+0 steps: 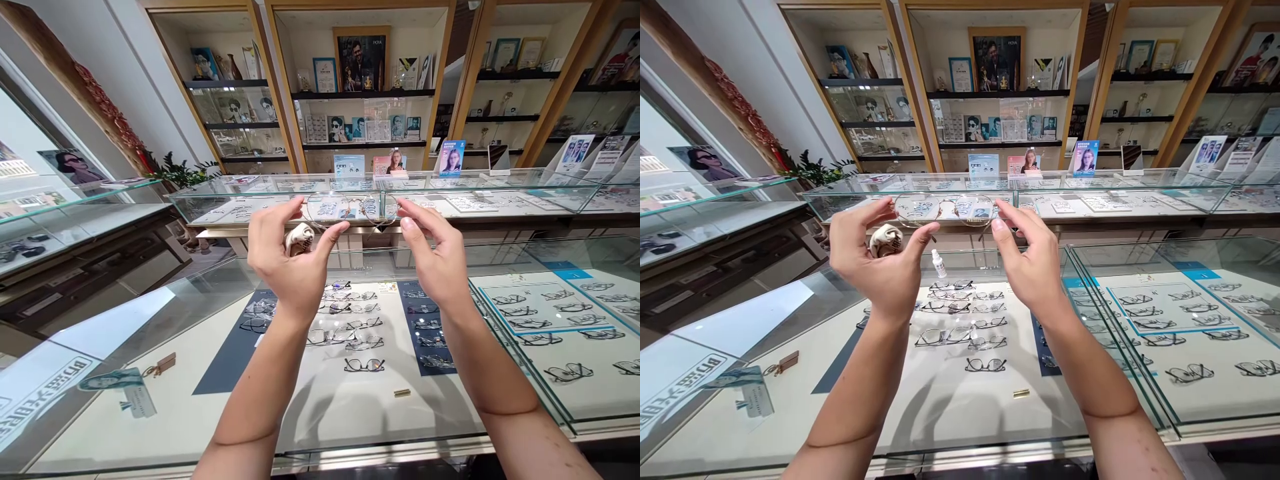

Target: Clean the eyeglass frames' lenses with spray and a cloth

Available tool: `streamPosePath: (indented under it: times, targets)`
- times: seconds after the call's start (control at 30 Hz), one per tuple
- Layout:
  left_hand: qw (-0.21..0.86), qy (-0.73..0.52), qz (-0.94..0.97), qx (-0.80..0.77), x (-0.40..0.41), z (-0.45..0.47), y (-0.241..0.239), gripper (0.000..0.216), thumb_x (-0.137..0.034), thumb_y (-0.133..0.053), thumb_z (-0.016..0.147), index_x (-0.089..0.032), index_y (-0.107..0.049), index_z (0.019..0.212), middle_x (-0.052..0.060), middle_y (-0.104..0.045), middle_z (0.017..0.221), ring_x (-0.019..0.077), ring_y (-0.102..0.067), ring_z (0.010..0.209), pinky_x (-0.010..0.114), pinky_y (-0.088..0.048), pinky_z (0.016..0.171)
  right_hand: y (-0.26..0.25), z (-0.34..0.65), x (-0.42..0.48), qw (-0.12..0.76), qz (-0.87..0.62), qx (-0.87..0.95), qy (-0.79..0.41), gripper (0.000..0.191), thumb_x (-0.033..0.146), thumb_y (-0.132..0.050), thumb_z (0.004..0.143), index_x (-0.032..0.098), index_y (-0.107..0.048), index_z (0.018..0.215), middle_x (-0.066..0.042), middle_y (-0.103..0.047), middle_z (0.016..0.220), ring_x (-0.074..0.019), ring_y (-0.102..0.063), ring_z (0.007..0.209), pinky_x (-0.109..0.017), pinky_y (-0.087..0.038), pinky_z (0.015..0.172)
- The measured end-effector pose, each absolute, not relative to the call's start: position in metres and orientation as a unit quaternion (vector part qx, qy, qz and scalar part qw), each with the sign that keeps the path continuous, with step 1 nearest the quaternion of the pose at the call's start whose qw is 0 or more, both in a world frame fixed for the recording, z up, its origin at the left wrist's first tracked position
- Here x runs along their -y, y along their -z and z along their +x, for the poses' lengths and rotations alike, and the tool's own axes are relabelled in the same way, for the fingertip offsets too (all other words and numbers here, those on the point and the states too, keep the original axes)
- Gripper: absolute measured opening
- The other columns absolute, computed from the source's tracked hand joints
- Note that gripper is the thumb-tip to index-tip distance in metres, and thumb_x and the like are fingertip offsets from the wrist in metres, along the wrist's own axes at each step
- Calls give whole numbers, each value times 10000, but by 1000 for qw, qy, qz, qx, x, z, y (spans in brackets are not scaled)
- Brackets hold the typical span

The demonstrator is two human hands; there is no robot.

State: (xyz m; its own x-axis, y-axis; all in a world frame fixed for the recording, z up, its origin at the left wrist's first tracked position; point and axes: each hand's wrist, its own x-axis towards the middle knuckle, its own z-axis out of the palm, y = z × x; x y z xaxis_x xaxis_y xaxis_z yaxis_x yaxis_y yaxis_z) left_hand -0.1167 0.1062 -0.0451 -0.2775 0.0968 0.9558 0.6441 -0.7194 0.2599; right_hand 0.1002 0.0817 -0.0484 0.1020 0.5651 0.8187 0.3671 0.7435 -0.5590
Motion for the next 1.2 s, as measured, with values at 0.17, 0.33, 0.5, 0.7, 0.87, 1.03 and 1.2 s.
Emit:
streamPosePath:
  times: [0.17, 0.33, 0.5, 0.7, 0.87, 1.03, 1.2]
  targets:
    - [193, 730, -576, 313, -109, -117, 49, 599, -489, -972, 804, -270, -709, 1296, 82, -708, 1202, 299, -695, 1157, 519, -612, 1050, 47, 97, -79, 678, -341, 648, -63, 346, 470, -652, 1075, 326, -797, 1354, -65, -815, 1338, -282, -755, 1233, -538, -608, 1082]
    - [145, 744, -582, 293, -115, -113, 51, 576, -488, -941, 847, -282, -687, 1321, 82, -702, 1254, 286, -725, 1176, 528, -618, 1099, 42, 94, -72, 709, -321, 628, -22, 283, 438, -644, 1074, 327, -823, 1264, -68, -810, 1252, -276, -747, 1172, -521, -612, 1056]
    - [83, 748, -591, 290, -118, -109, 51, 565, -528, -922, 860, -257, -692, 1300, 78, -719, 1240, 265, -751, 1163, 484, -634, 1093, 42, 93, -69, 717, -315, 621, -22, 287, 467, -629, 1075, 343, -802, 1266, -70, -776, 1258, -291, -727, 1169, -555, -616, 1051]
    - [64, 740, -597, 303, -117, -105, 53, 567, -557, -911, 862, -242, -691, 1278, 73, -727, 1213, 253, -752, 1140, 452, -634, 1069, 44, 92, -70, 730, -299, 613, -53, 298, 506, -597, 1090, 325, -774, 1248, -75, -778, 1220, -285, -738, 1156, -532, -633, 1037]
    - [107, 753, -592, 268, -118, -105, 58, 599, -520, -942, 837, -251, -691, 1310, 78, -692, 1240, 276, -709, 1175, 472, -593, 1076, 45, 99, -83, 732, -291, 600, -137, 237, 508, -639, 1070, 316, -766, 1124, -41, -792, 1118, -239, -766, 1037, -470, -653, 980]
    - [156, 736, -575, 322, -117, -107, 62, 696, -611, -957, 775, -251, -685, 1306, 90, -689, 1213, 332, -653, 1234, 521, -534, 1107, 47, 107, -99, 708, -267, 607, -244, 208, 494, -660, 1042, 303, -739, 1060, -30, -809, 1098, -227, -786, 991, -455, -667, 943]
    - [150, 734, -575, 329, -114, -106, 61, 674, -626, -935, 792, -256, -686, 1298, 93, -687, 1183, 319, -651, 1166, 504, -533, 1064, 50, 108, -106, 702, -246, 592, -311, 199, 486, -672, 1016, 289, -705, 1013, -36, -815, 1100, -236, -795, 1042, -457, -668, 962]
